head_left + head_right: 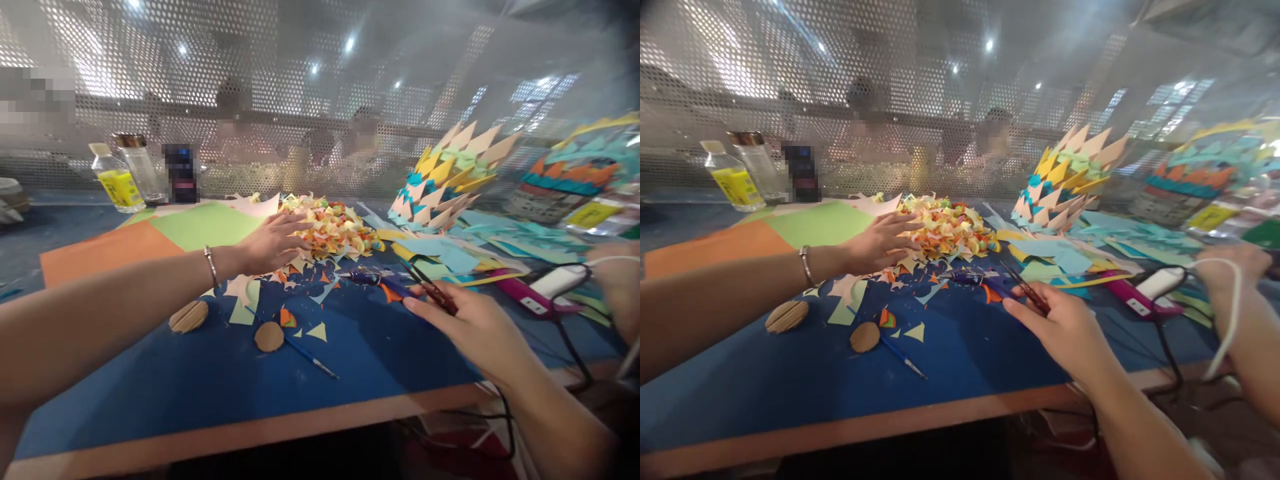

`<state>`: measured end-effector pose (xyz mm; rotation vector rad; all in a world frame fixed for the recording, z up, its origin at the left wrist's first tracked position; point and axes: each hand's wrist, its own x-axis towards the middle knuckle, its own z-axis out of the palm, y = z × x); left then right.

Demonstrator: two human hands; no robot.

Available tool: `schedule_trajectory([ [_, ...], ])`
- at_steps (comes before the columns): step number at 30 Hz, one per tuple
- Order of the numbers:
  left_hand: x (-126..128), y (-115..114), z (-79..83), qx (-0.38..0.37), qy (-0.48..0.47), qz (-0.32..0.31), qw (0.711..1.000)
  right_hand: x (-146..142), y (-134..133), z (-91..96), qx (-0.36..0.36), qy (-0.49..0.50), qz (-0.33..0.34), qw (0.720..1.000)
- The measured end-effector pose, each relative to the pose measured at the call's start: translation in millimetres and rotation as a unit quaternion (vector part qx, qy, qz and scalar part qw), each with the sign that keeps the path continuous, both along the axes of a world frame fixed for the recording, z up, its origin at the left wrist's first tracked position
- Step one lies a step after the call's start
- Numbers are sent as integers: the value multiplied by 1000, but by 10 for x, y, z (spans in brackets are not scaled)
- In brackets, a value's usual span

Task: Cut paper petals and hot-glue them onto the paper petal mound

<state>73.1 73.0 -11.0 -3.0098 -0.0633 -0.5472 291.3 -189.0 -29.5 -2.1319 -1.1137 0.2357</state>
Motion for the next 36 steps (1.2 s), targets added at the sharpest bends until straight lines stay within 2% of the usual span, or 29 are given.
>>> schedule_trajectory([
  [3,-242,-136,-20,-17,-31,-2,999,72,25,-68,3,4,15,1000],
  [5,-383,-232,-30,-20,-6,-25,999,121,54,-119,-6,0,28,1000],
  [8,-493,-310,-51,-18,56,-16,998,165,105,-173,-20,-16,39,999],
  [12,-427,-219,-43,-5,85,24,996,163,187,-180,-28,-23,42,998],
  [16,-372,-99,93,13,71,65,995,168,308,-160,-16,-29,48,998],
  [20,-572,-193,241,-47,-11,100,994,191,410,-152,-38,-85,63,994],
  [23,-798,-361,218,-87,48,185,978,168,424,-130,-38,-110,59,991],
  [25,-906,-462,142,-106,90,209,968,118,411,-88,-13,-124,45,991],
  [29,-926,-559,21,-129,87,207,966,-79,406,64,30,-139,51,988],
  [36,-698,-541,160,-165,150,210,952,-603,673,349,43,-126,184,974],
])
